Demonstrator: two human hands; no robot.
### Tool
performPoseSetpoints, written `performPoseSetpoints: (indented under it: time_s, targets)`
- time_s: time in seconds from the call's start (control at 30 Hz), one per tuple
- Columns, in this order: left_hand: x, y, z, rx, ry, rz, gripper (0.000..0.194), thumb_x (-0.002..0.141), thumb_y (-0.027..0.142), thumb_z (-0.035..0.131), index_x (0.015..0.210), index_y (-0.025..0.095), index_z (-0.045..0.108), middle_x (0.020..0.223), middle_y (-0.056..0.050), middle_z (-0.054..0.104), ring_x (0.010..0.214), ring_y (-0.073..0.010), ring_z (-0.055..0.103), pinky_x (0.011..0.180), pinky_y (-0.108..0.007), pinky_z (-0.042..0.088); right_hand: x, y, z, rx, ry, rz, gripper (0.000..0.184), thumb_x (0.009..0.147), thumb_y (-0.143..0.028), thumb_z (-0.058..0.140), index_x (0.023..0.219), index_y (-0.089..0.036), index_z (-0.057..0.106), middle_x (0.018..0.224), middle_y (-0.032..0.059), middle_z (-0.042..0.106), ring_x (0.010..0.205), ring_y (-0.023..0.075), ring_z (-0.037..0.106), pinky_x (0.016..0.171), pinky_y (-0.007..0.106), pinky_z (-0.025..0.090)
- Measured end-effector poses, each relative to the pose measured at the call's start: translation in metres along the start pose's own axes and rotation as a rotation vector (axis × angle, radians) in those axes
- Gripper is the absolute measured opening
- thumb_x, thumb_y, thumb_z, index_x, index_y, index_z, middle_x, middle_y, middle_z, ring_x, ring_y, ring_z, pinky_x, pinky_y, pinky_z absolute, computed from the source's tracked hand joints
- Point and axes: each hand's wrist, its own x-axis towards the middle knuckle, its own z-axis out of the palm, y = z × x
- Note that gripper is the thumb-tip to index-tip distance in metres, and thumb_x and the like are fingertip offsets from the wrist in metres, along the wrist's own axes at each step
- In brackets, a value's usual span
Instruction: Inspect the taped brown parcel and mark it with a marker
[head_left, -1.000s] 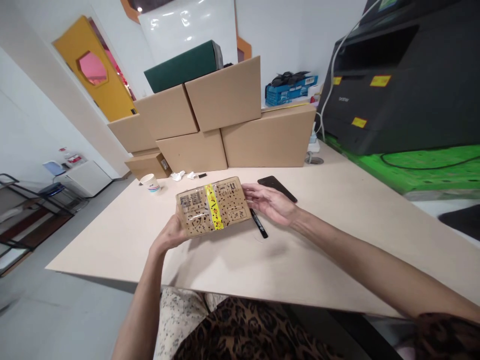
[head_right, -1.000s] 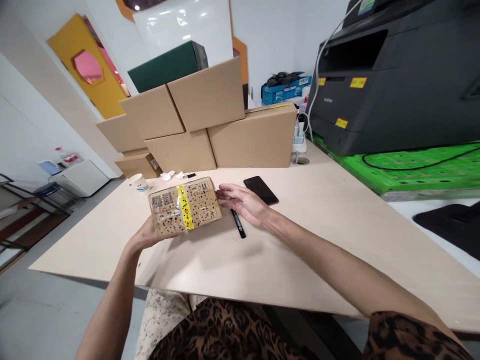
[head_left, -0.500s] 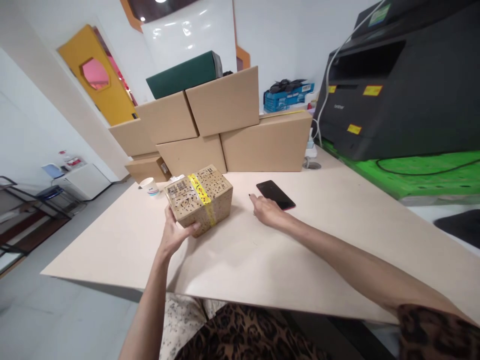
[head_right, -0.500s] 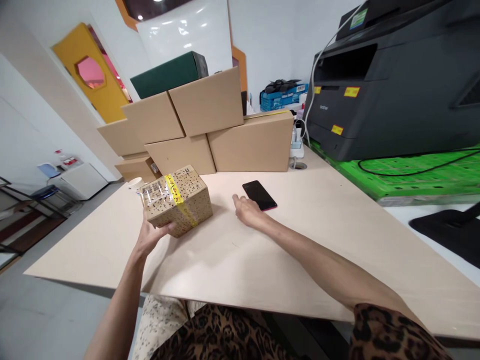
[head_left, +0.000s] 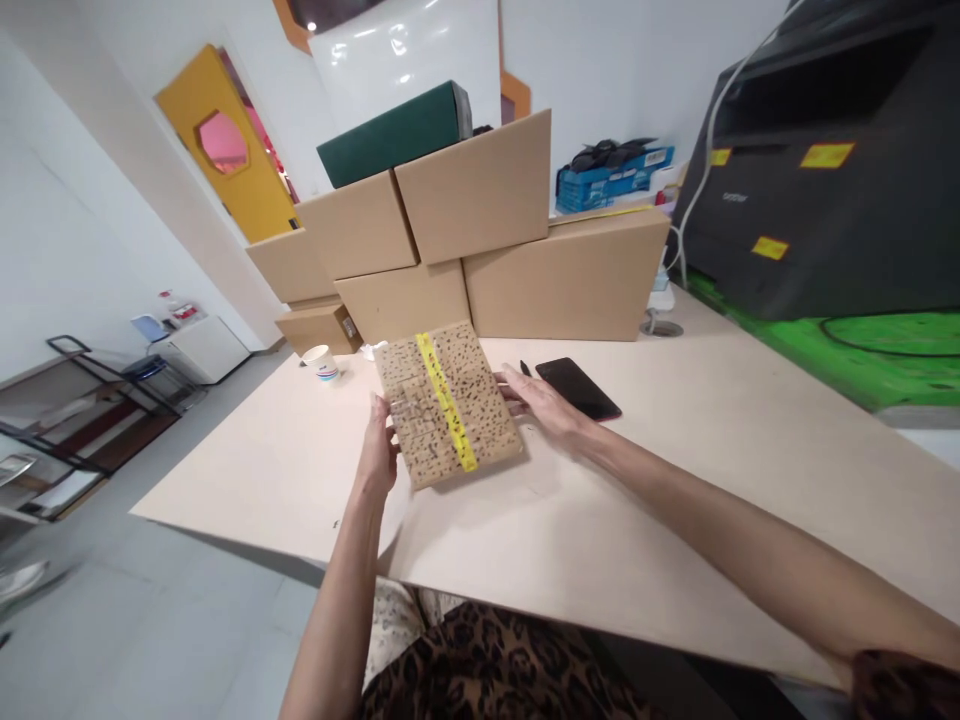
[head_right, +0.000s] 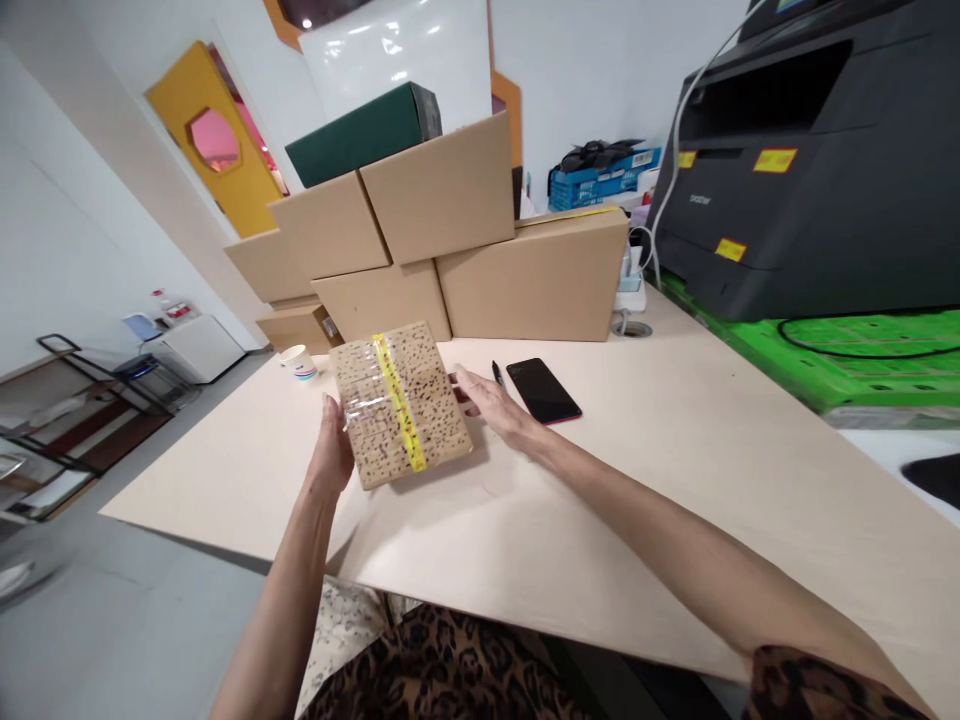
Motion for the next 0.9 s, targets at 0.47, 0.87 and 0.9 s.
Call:
performPoseSetpoints:
  time_s: [0.47, 0.87, 0.9]
  targets:
    - [-0.04, 0.04, 0.006, -0.169, -0.137, -0.028, 0.088, 0.085, 0.079, 0.068, 0.152, 0.023, 0.055, 0.132, -0.015, 0.068, 0.091, -0.022, 0.072, 0.077, -0.035, 0.062, -0.007, -0.031, -0.009, 0.263, -0.037, 0.184, 0.068, 0.107, -0.067, 0.025, 0.139, -0.021, 0.063, 0.113, 0.0153, 0.078, 0.087, 0.0265, 0.072, 0.074, 0.041, 0.059]
    - [-0.046, 0.047, -0.003, 0.23, -0.111, 0.188, 0.072, 0.086, 0.061, 0.078, 0.143, 0.019, 0.068, 0.074, 0.001, 0.056, 0.059, -0.0103, 0.039, 0.054, -0.025, 0.037, -0.003, -0.027, -0.019, 0.113, 0.026, 0.044, 0.066, 0.102, -0.072, 0.038, 0.121, -0.017, 0.071, 0.102, 0.0143, 0.073, 0.086, 0.0242, 0.067, 0.079, 0.037, 0.059]
    - [-0.041, 0.043, -0.005, 0.275, -0.08, 0.186, 0.07, 0.085, 0.062, 0.078, 0.14, 0.019, 0.07, 0.078, 0.0, 0.057, 0.062, -0.0111, 0.042, 0.057, -0.026, 0.041, -0.001, -0.022, -0.019, 0.095, 0.036, 0.038, 0.065, 0.102, -0.071, 0.039, 0.12, -0.017, 0.071, 0.105, 0.0149, 0.074, 0.089, 0.0246, 0.067, 0.08, 0.037, 0.059]
